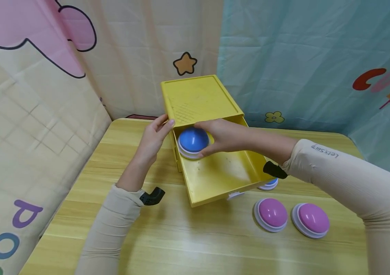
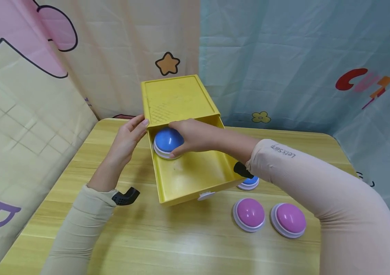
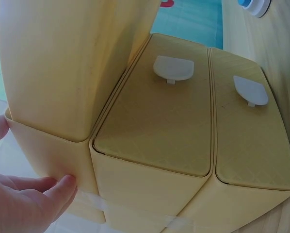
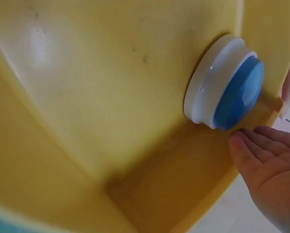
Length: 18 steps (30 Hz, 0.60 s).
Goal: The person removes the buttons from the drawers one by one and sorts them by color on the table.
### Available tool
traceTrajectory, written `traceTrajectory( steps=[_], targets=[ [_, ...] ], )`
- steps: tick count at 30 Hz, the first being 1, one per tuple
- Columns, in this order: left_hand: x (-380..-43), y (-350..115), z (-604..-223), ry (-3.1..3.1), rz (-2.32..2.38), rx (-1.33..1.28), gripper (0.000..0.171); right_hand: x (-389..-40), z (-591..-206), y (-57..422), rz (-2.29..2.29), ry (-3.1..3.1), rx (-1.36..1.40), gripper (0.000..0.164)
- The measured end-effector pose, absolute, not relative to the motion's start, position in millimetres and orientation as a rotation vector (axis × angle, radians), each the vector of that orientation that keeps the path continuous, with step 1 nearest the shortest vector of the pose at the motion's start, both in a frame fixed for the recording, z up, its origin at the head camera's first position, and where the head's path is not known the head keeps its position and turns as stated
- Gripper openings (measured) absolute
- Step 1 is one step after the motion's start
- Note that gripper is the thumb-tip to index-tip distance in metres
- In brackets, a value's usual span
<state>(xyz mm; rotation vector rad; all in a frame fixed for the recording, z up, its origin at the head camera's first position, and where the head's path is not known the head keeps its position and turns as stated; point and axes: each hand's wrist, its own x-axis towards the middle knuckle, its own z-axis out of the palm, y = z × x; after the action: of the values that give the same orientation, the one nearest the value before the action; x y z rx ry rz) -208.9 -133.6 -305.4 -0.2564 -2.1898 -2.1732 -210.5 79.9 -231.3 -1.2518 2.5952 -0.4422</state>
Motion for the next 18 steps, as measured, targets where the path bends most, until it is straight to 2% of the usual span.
traceTrajectory(
  steps=[9, 18],
  targets=[
    [-208.7, -132.5, -306.4, -2.183, -2.173, -0.265, 0.056, -219.8, -244.0, 69.4, -0.428, 2.583, -1.259, 0.075],
    [-207.9, -133.3, -305.7, -2.178, -2.162, -0.292, 0.058, -220.5, -248.0, 66.8, -0.372, 2.65, -1.251, 0.065]
  ],
)
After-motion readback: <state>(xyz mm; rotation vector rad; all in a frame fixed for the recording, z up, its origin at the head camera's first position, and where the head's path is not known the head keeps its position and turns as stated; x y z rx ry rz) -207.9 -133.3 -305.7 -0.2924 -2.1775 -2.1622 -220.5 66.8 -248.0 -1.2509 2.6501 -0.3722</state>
